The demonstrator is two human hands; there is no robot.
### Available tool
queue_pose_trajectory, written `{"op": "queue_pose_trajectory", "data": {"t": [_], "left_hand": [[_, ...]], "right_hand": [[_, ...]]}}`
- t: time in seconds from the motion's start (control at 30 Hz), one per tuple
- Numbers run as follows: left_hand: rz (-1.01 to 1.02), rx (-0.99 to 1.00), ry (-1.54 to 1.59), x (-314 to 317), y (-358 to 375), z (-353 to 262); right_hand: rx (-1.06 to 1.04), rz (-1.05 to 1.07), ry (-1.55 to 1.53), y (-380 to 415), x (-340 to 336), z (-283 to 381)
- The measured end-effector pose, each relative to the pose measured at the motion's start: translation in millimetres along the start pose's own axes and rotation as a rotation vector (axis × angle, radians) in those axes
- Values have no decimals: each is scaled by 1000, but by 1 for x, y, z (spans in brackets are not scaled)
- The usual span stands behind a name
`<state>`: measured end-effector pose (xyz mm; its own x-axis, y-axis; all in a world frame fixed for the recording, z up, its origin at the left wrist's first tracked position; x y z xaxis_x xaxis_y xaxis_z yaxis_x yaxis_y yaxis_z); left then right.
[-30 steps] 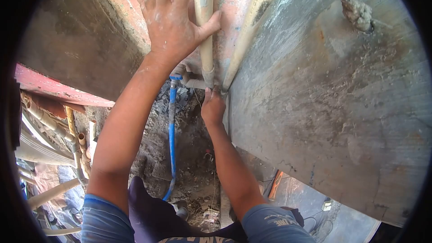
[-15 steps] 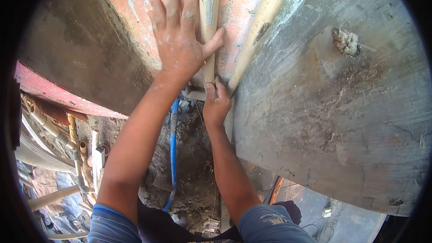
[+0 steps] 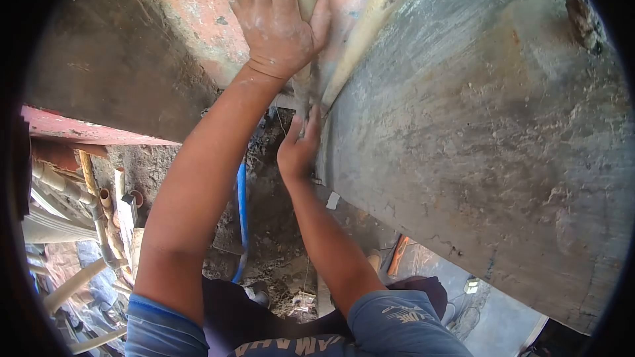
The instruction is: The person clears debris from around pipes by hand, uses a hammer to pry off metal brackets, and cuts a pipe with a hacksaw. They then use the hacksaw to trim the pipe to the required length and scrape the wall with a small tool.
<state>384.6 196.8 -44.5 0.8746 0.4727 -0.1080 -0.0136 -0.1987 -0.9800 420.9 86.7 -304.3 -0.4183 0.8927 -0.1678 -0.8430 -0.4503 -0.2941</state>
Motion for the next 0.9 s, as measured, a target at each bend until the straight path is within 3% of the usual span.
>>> {"op": "queue_pose_trajectory", "data": {"t": [0.03,0.1,0.13,0.27,0.47,0.53,0.57,0.63,0.7,0.77,0.83,0.9], "left_hand": [[-6,4,2,-1,0,0],[-3,9,5,-1,0,0],[-6,5,10,-2,-1,-1],[-18,1,10,-2,0,0],[-26,9,2,-1,0,-1],[-28,17,-4,-2,0,-3],[-36,21,-9,-2,-1,-3],[-45,29,-1,0,-2,-2],[-39,31,14,-2,0,-5],[104,62,-132,3,-3,-10],[134,177,-127,0,-6,-22],[147,292,-121,2,-6,-25]], "right_hand": [[2,-2,2,13,-2,-23],[90,15,298,32,-3,-64],[44,4,380,28,-8,-56],[39,-45,280,-1,-12,-55],[-41,-90,394,-14,-4,-33],[248,-63,145,-6,-5,-43],[249,-63,143,1,-6,-59],[-17,54,399,20,-1,-73],[4,139,398,47,-12,-66],[41,220,399,82,-28,-69],[-171,340,478,113,-45,-63],[-202,366,531,135,-74,-67]]}}
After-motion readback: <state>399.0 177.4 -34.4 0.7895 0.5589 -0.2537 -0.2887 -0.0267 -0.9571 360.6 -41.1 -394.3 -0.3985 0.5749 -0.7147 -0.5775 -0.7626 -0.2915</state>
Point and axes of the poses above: each hand's wrist, its own y-axis away from the middle knuckle, its own x-axis out of the palm, z = x × y, the point moved 8 cm from there along -y, towards the middle knuckle, and after that the axes turned 4 degrees about -z, right-handed, at the moved point
